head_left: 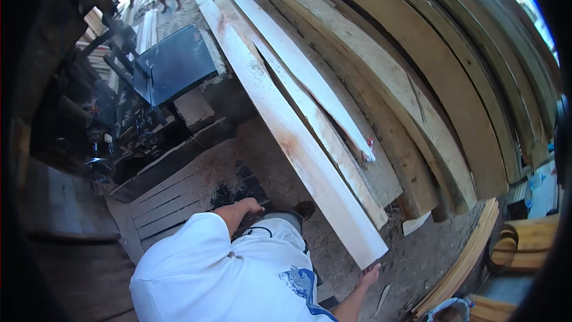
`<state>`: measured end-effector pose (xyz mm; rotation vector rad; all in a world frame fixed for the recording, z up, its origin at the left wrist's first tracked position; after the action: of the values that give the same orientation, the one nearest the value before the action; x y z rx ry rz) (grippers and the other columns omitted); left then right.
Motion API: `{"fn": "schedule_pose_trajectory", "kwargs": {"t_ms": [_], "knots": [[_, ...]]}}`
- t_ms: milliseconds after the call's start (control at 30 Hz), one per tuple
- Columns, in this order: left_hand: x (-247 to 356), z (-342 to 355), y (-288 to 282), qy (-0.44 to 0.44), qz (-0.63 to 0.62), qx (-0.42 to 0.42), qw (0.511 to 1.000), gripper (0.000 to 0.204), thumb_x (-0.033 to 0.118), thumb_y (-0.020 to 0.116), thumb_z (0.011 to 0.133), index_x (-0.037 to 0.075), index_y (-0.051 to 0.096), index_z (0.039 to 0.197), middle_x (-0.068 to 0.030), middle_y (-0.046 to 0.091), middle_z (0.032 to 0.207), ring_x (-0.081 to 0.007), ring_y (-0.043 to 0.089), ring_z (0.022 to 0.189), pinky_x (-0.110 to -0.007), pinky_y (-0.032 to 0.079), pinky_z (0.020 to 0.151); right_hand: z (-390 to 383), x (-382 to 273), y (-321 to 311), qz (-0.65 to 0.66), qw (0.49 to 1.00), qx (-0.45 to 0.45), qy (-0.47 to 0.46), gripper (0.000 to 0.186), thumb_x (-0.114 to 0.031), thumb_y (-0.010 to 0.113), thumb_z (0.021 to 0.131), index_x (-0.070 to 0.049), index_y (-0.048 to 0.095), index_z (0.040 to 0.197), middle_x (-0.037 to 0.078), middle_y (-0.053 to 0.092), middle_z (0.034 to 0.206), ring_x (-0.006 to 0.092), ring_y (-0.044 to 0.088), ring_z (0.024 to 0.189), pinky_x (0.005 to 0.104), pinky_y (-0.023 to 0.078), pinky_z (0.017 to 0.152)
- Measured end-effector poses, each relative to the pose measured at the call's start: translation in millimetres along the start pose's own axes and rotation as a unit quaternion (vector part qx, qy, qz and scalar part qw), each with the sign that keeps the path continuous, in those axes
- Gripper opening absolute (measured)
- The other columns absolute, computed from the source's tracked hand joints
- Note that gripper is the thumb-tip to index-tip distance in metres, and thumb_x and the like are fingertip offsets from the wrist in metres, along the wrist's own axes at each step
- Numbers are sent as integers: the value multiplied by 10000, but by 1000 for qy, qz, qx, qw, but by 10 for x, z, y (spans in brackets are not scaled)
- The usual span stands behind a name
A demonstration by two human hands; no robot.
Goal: The person places long wooden planks onto a large industrial table saw, aligns them against a guide, and pushes them through the blade to trim the edges.
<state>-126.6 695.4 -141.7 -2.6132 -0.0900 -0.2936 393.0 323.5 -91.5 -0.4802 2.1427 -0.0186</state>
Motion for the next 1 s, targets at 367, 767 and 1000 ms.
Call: {"fn": "schedule_pose_trajectory", "kwargs": {"t_ms": [367, 767, 1000], "knots": [[1665, -138, -805, 94, -233, 129, 959, 469, 492, 614, 860, 68, 702, 1040, -143, 694, 1032, -276, 657, 966, -376, 501, 850, 434, -314, 898, 34, 951, -238, 196, 982, -823, 351, 800, -80, 358, 1442, 150, 438, 1430, 370, 449, 1279, 526, 382, 1031], [-13, -1277, 1247, -263, -304, 131, 907, 555, 521, 626, 843, 0, 699, 1020, -198, 693, 987, -293, 684, 906, -402, 519, 841, 372, -426, 948, -8, 954, -253, 163, 988, -812, 360, 808, -49, 360, 1436, 156, 427, 1441, 374, 456, 1270, 514, 366, 1052], [412, -1544, 1841, -163, -384, 96, 904, 548, 564, 616, 823, 68, 722, 1032, -165, 704, 957, -271, 683, 866, -388, 522, 762, 907, 30, 853, -14, 955, -257, 148, 934, -767, 327, 863, -41, 346, 1450, 153, 401, 1466, 363, 414, 1308, 496, 349, 1069]]}}
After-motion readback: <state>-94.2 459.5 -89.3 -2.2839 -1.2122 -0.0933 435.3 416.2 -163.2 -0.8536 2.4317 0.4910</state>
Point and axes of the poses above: each hand's wrist, its own z-axis towards the middle knuckle, its own y-axis out of the palm, x = y × z, the point moved 7 cm from there along z, towards the middle knuckle
